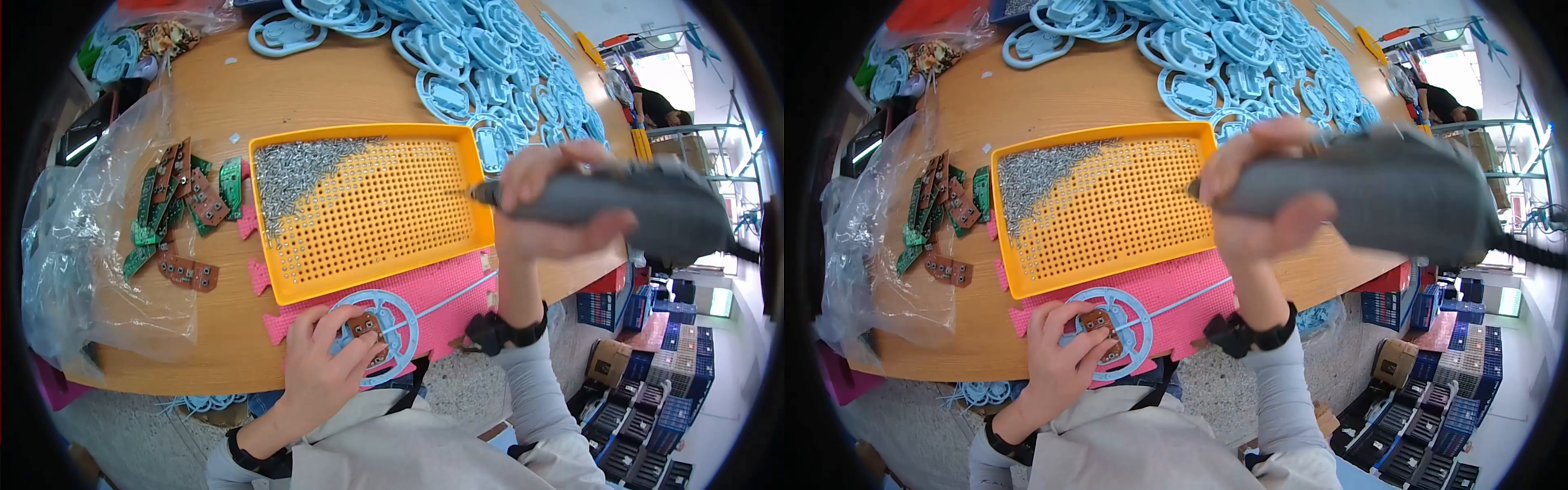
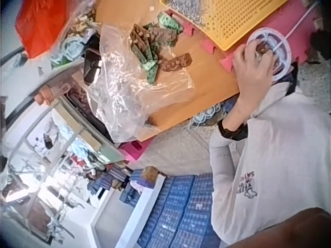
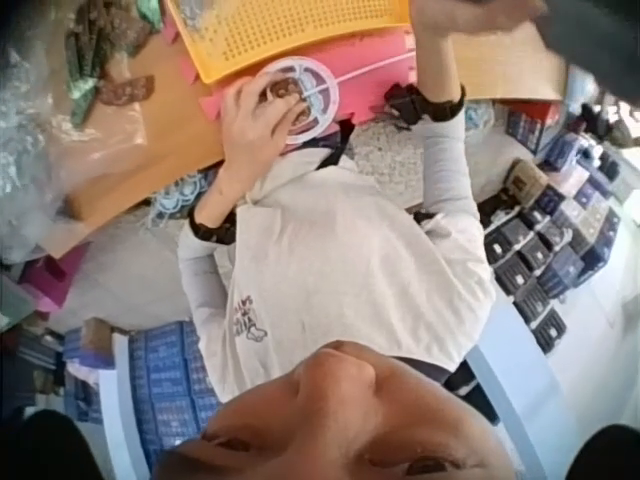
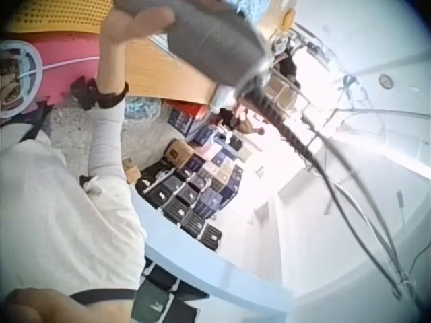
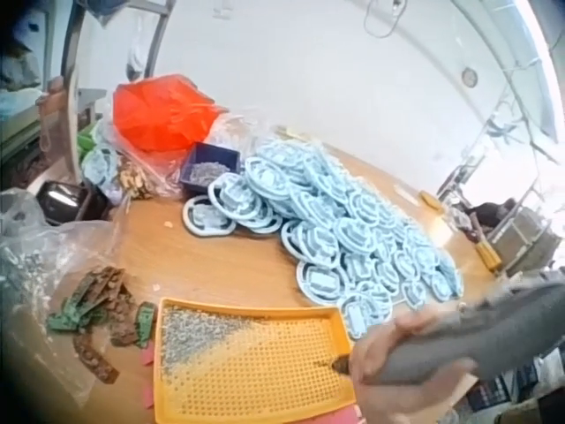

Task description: Assembling electronic components into a blue circular plastic housing using an electric screwdriver and placing finished units into a pile.

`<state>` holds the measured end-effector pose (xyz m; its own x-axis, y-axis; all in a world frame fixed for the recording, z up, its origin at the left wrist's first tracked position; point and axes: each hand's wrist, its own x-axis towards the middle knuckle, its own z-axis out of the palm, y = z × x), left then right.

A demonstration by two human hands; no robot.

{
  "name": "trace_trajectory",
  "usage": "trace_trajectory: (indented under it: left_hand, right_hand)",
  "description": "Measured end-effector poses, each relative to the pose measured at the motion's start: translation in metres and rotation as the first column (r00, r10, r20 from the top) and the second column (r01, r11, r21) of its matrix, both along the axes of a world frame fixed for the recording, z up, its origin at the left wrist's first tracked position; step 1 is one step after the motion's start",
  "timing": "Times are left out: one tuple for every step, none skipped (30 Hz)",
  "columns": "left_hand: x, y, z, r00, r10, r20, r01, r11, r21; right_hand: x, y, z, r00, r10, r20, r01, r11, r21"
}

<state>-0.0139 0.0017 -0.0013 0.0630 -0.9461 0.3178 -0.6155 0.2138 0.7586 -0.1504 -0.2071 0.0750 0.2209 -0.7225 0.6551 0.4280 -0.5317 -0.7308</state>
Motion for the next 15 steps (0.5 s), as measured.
trace_trajectory:
  left_hand:
    - [-0.001,0.0,-0.001,1.0,-0.002,-0.007,0.002,1.0,0.005]
    - [0.0,0.001,-0.003,1.0,0.006,-0.006,-0.006,1.0,0.017]
    - [0.001,0.001,-0.002,1.0,0.006,-0.006,-0.005,1.0,0.015]
    - [0.001,0.001,-0.001,1.0,0.003,-0.005,-0.003,1.0,0.017]
    - [0.001,0.001,-0.001,1.0,0.003,-0.004,-0.003,1.0,0.022]
    - [0.002,0.001,-0.002,1.0,0.004,-0.004,-0.004,1.0,0.023]
    - [0.002,0.001,-0.002,1.0,0.002,-0.007,-0.002,1.0,0.018]
    - [0.002,0.001,-0.002,1.0,0.0,-0.009,0.0,1.0,0.013]
    - [0.002,0.0,-0.002,1.0,0.0,-0.01,0.0,1.0,0.014]
    - [0.002,0.0,-0.002,1.0,0.0,-0.006,0.0,1.0,0.013]
    - [0.002,0.0,-0.002,1.0,0.0,-0.003,0.0,1.0,0.013]
    - [0.002,-0.001,-0.002,1.0,-0.002,-0.004,0.003,1.0,0.015]
    - [0.002,-0.001,-0.003,1.0,0.002,-0.004,-0.002,1.0,0.016]
    - [0.002,0.0,-0.003,1.0,0.009,-0.003,-0.009,1.0,0.015]
    - [0.002,0.0,-0.003,1.0,0.009,-0.003,-0.009,1.0,0.015]
  right_hand:
    - [0.002,-0.013,-0.002,0.994,-0.093,-0.054,0.093,0.996,-0.008]
    - [0.008,-0.024,-0.009,0.98,-0.175,-0.1,0.174,0.985,-0.011]
    - [0.01,-0.033,-0.013,0.972,-0.21,-0.104,0.212,0.977,0.012]
    - [0.012,-0.041,-0.016,0.963,-0.245,-0.11,0.25,0.968,0.036]
    - [0.015,-0.045,-0.018,0.957,-0.264,-0.124,0.269,0.963,0.028]
    - [0.016,-0.048,-0.02,0.957,-0.263,-0.124,0.269,0.963,0.028]
    - [0.017,-0.051,-0.022,0.952,-0.273,-0.141,0.276,0.961,0.001]
    - [0.018,-0.053,-0.023,0.946,-0.283,-0.157,0.282,0.959,-0.025]
    - [0.02,-0.054,-0.025,0.953,-0.27,-0.139,0.269,0.963,-0.025]
    - [0.021,-0.055,-0.026,0.952,-0.271,-0.14,0.271,0.962,-0.024]
    - [0.021,-0.056,-0.027,0.949,-0.276,-0.152,0.272,0.961,-0.045]
    - [0.021,-0.056,-0.027,0.945,-0.282,-0.165,0.274,0.959,-0.067]
    - [0.021,-0.056,-0.029,0.944,-0.283,-0.166,0.276,0.959,-0.065]
    - [0.023,-0.056,-0.028,0.947,-0.276,-0.162,0.268,0.961,-0.071]
    - [0.024,-0.056,-0.028,0.95,-0.268,-0.159,0.259,0.963,-0.076]
